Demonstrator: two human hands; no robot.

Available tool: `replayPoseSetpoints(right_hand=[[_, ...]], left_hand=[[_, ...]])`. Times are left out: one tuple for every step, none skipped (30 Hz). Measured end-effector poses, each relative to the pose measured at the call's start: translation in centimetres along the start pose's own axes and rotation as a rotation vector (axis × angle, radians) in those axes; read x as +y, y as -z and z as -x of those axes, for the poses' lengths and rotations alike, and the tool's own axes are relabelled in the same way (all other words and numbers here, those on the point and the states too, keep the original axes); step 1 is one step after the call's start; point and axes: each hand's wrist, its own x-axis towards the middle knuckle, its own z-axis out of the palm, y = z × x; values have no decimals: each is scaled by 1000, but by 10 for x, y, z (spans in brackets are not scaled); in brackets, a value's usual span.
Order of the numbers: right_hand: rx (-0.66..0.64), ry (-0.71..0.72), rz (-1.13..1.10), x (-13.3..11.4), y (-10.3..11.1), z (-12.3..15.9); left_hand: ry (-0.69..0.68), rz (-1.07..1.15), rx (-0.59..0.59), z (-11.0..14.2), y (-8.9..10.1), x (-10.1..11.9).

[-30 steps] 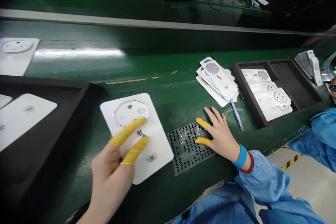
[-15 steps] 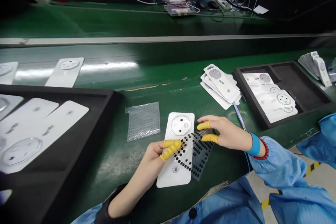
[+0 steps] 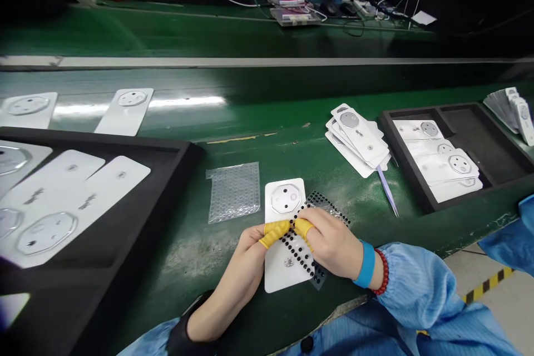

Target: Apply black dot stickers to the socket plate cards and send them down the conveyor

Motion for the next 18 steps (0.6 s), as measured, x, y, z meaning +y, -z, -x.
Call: replayPoseSetpoints(right_hand=[[5,63,43,1,-1,1],[2,120,78,2,-2,1],[-11,164,100,4,-3,2],[-33,186,106,7,-2,3],[-65,184,95,11,-2,4],[-102,161,70,15,-1,6],[-138,113,29,20,1,8],[-171,46,-26,25,4,11],[-197,-32,-88,29,8,13],[-205,-109,-150,33,12,15],[-193,-182,-211,36,17,15],[-160,-251,-267,37,22,14],[-108,-309,-314,36,27,12],[-38,-350,-349,33,31,8],[45,-374,-373,27,35,3],[121,-381,-387,21,37,-3],[181,-365,-392,13,37,-9],[225,-331,-389,6,36,-16]], left_hand=[[25,21,12,0,-1,0],[42,20,18,0,-1,-1],[49,0,19,0,-1,-1],[49,-30,16,-1,0,-1],[45,-59,12,-1,1,0],[24,-87,14,-2,3,2],[-24,-123,41,-2,5,4],[-104,-171,99,-2,8,6],[-213,-231,182,-2,11,8],[-342,-302,276,-2,13,9],[-470,-368,361,0,15,8],[-569,-415,408,1,16,6],[-627,-432,404,3,15,2],[-650,-433,348,5,15,-3],[-644,-435,265,7,14,-9],[-626,-449,172,9,12,-16],[-606,-479,87,12,11,-22],[-599,-520,29,14,10,-27]])
